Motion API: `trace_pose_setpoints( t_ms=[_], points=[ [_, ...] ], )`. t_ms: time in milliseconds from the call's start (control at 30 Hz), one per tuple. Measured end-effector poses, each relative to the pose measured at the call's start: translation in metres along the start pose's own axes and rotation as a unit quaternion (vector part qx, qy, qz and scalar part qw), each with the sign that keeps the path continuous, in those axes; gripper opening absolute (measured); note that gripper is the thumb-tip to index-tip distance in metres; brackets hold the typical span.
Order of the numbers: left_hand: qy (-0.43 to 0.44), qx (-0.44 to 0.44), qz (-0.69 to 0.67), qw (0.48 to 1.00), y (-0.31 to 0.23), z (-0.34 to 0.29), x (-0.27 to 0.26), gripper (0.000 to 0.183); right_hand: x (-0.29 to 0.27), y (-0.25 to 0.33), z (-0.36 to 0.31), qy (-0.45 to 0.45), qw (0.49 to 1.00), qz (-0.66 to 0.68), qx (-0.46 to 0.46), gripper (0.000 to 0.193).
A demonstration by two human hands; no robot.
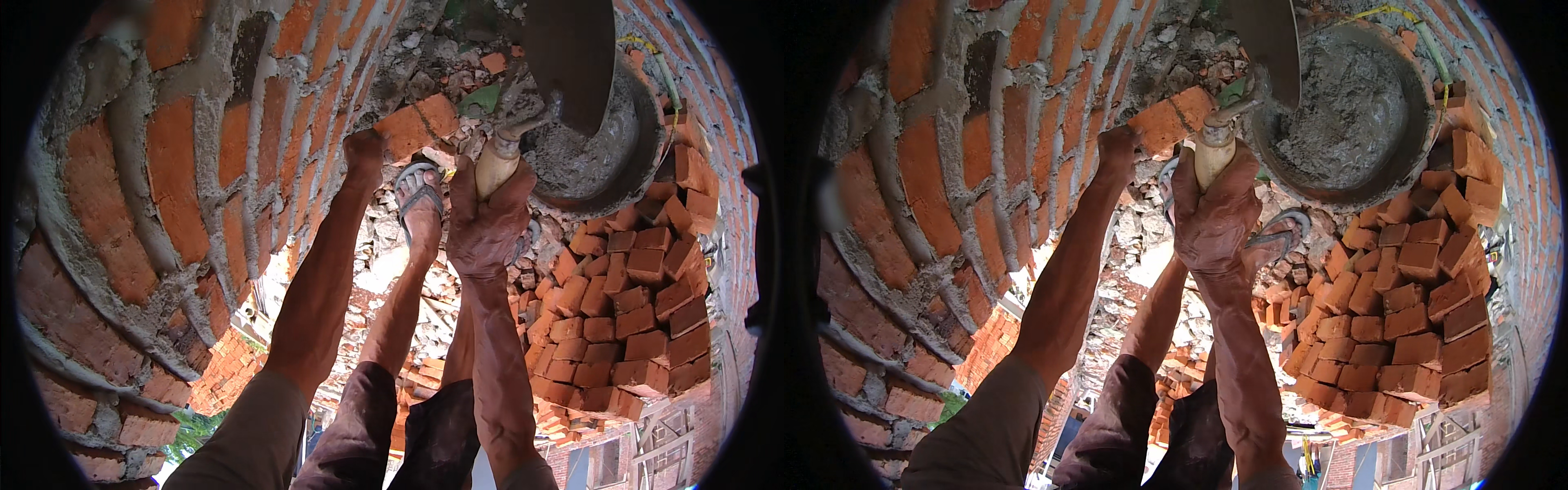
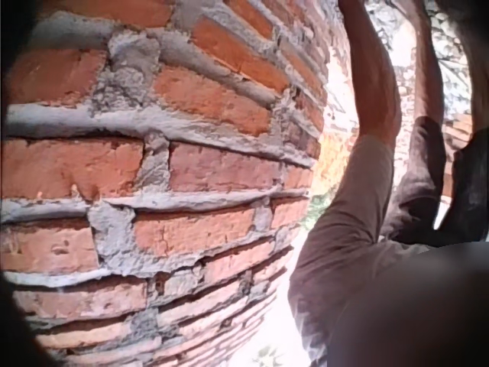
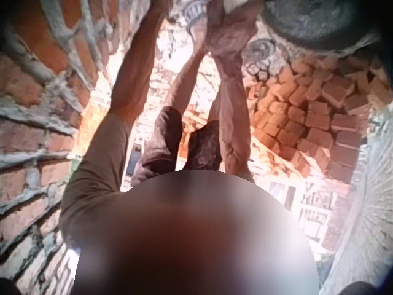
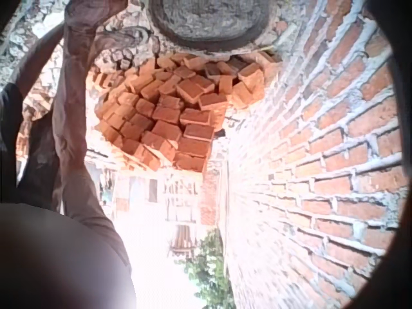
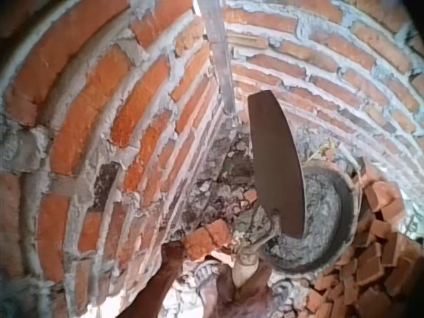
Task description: The person builds a brick wall by applying mortar with a trowel, placing bricks, and tapping them into alignment. The person repeatedly scoops mortar, spreads it on the wall, sets bricks, and adjusts them to form a continuous course.
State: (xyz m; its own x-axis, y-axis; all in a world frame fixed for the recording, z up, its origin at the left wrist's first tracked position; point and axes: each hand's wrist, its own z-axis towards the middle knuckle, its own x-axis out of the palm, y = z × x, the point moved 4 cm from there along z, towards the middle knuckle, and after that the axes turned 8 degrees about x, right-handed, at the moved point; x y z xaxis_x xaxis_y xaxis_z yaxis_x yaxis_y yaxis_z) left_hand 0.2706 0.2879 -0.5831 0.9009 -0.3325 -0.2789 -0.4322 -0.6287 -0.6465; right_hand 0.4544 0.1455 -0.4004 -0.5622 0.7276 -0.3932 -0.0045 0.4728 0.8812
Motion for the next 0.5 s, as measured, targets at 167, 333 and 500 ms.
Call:
trace_pose_setpoints(
  t_ms=[167, 333, 500],
  points=[
    [0.002, 0.042, 0.108, 0.993, 0.002, 0.013, 0.004, 0.013, 0.046, -0.039, 0.005, 0.271, 0.914, -0.252, 0.165, 0.022],
    [-0.039, 0.085, -0.003, 0.996, 0.045, 0.028, -0.008, 0.029, -0.008, 0.03, 0.0, 0.04, 0.991, -0.111, 0.057, 0.031],
    [0.072, 0.115, 0.36, 0.923, 0.049, 0.048, -0.009, 0.014, 0.021, 0.005, 0.009, 0.091, 0.993, -0.049, 0.062, 0.028]
  ],
)
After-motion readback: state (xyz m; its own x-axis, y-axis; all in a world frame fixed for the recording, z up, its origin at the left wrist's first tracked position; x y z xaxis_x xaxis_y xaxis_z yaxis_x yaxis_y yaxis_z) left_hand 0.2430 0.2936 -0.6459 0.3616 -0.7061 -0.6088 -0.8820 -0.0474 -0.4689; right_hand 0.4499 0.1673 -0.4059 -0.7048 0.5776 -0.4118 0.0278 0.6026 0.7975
